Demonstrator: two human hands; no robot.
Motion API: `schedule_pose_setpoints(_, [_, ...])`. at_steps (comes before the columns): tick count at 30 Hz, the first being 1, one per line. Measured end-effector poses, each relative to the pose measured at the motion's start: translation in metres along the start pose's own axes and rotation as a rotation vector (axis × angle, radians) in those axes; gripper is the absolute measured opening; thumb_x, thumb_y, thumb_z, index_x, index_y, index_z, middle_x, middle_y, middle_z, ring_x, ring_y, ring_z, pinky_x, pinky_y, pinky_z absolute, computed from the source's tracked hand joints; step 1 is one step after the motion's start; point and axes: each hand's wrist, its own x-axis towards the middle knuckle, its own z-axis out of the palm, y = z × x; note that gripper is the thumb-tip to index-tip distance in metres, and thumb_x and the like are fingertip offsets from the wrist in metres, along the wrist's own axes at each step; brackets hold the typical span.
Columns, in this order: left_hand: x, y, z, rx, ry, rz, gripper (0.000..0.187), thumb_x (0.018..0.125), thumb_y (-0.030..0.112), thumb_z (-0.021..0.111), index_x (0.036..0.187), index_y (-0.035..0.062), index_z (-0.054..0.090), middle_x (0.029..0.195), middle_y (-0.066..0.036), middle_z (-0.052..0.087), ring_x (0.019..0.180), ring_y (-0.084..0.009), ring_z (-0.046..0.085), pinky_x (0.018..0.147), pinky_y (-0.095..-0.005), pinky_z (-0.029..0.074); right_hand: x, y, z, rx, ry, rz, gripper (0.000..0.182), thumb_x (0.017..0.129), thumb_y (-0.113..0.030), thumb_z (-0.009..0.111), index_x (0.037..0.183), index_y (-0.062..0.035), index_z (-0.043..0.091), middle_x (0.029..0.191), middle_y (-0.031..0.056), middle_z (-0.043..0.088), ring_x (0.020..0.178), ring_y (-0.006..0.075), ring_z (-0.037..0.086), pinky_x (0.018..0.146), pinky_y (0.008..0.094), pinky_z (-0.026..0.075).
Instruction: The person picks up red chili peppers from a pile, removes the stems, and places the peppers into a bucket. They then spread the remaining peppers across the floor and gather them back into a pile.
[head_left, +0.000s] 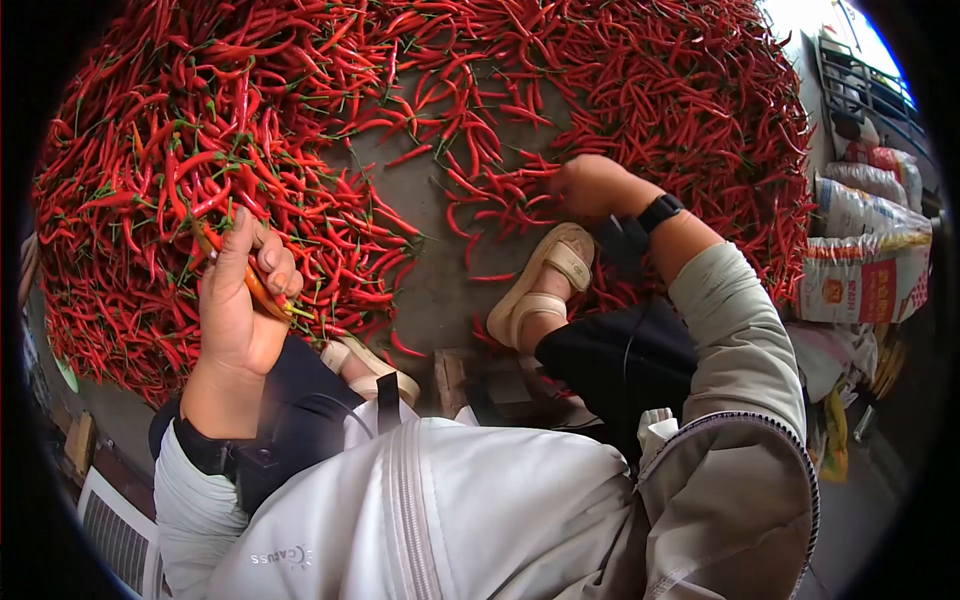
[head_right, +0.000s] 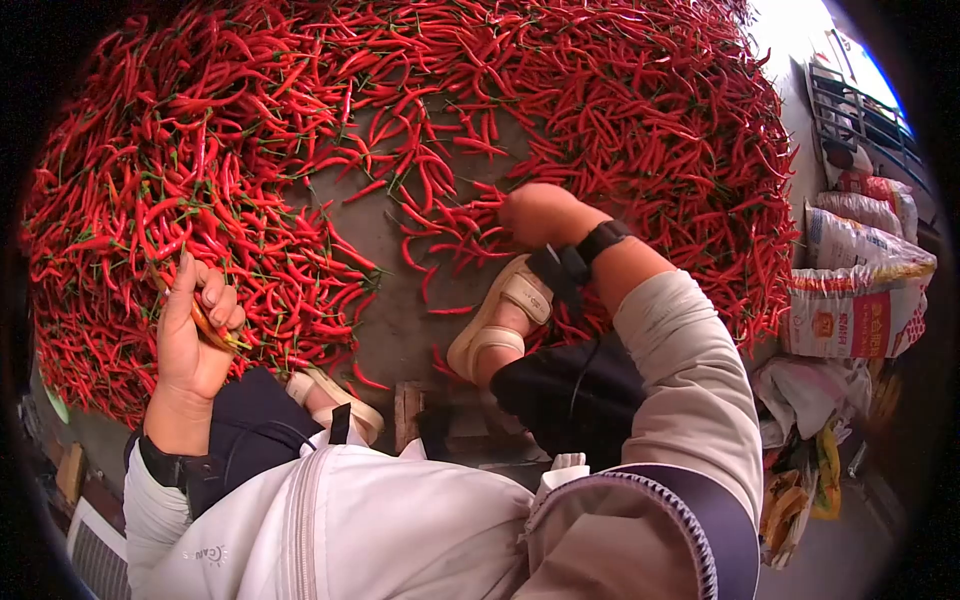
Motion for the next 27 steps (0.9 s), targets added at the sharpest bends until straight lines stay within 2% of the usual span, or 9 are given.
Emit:
schedule_pose_setpoints(4, [0.0,-0.001,0.0,0.004,-0.008,-0.002,0.026,0.092,0.035,0.047,0.077,0.0129,0.044,0.066,0.003,0.04,0.054,-0.0063,0.039,0.051,-0.0218,0.031,0.018,0.031,-0.006,0.024,0.175,0.215,0.017,0.072,-0.019,0.053,0.077,-0.0058,0.063,0.075,0.0178,0.061,0.075,0.0357,0.06,0.065,0.0434,0.049])
schedule_pose_setpoints(6, [0.001,-0.001,0.0,0.009,-0.006,-0.003,0.027,0.092,0.035,0.047,0.076,0.013,0.044,0.066,0.003,0.04,0.054,-0.0064,0.039,0.052,-0.0219,0.031,0.033,0.052,0.004,0.04,0.536,0.399,0.017,0.075,-0.016,0.051,0.08,-0.0056,0.062,0.078,0.0174,0.062,0.08,0.0343,0.06,0.068,0.0419,0.049])
schedule_pose_setpoints(7, [0.002,0.0,-0.001,0.012,-0.004,-0.004,0.027,0.091,0.035,0.047,0.076,0.013,0.044,0.066,0.003,0.04,0.054,-0.0065,0.039,0.052,-0.022,0.031,0.038,0.062,0.009,0.042,0.538,0.394,0.017,0.075,-0.016,0.051,0.08,-0.0056,0.062,0.078,0.0174,0.062,0.08,0.0343,0.06,0.068,0.0419,0.049])
schedule_pose_setpoints(9, [0.003,-0.001,-0.002,0.014,0.008,-0.005,0.027,0.091,0.035,0.047,0.076,0.0131,0.044,0.065,0.003,0.04,0.054,-0.0066,0.039,0.052,-0.0221,0.031,0.045,0.073,0.014,0.017,0.463,0.72,0.018,0.078,-0.014,0.049,0.087,-0.006,0.061,0.092,0.017,0.061,0.088,0.0336,0.06,0.073,0.0414,0.05])
schedule_pose_setpoints(12, [0.004,0.0,0.0,0.015,0.037,-0.01,0.028,0.09,0.035,0.05,0.073,0.0131,0.044,0.063,0.003,0.041,0.053,-0.0069,0.04,0.051,-0.0222,0.033,0.049,0.066,0.03,0.026,0.476,0.876,0.02,0.079,-0.014,0.049,0.094,-0.0065,0.059,0.105,0.0166,0.057,0.093,0.0334,0.059,0.078,0.0415,0.049])
schedule_pose_setpoints(17, [0.006,0.0,-0.002,0.002,0.062,-0.015,0.029,0.089,0.035,0.052,0.071,0.013,0.044,0.062,0.003,0.043,0.053,-0.0069,0.041,0.051,-0.0221,0.034,0.043,0.081,0.037,0.048,0.38,0.757,0.023,0.077,-0.019,0.053,0.097,-0.0075,0.059,0.11,0.0156,0.054,0.093,0.0337,0.058,0.079,0.0419,0.049])
schedule_pose_setpoints(20, [0.004,0.001,0.0,0.005,0.062,-0.008,0.029,0.089,0.034,0.052,0.071,0.0132,0.044,0.062,0.003,0.043,0.053,-0.0069,0.041,0.051,-0.0218,0.034,0.035,0.077,0.032,-0.089,0.434,0.572,0.026,0.073,-0.023,0.058,0.094,-0.009,0.06,0.1,0.0137,0.059,0.086,0.0328,0.06,0.075,0.042,0.049])
schedule_pose_setpoints(22, [0.004,0.001,0.0,0.003,0.063,-0.009,0.029,0.089,0.035,0.052,0.071,0.0136,0.043,0.062,0.003,0.042,0.053,-0.0069,0.041,0.051,-0.0219,0.034,0.03,0.071,0.024,0.153,0.381,0.415,0.025,0.071,-0.029,0.062,0.084,-0.0074,0.06,0.08,0.0131,0.061,0.074,0.032,0.059,0.067,0.0405,0.048])
schedule_pose_setpoints(27, [0.002,0.0,-0.003,0.015,0.004,-0.003,0.027,0.092,0.035,0.046,0.077,0.0129,0.044,0.066,0.004,0.041,0.054,-0.0063,0.04,0.052,-0.0221,0.032,0.026,0.052,-0.004,0.273,0.392,0.231,0.021,0.071,-0.025,0.061,0.085,-0.0094,0.061,0.077,0.0137,0.061,0.077,0.0335,0.059,0.066,0.0413,0.047])
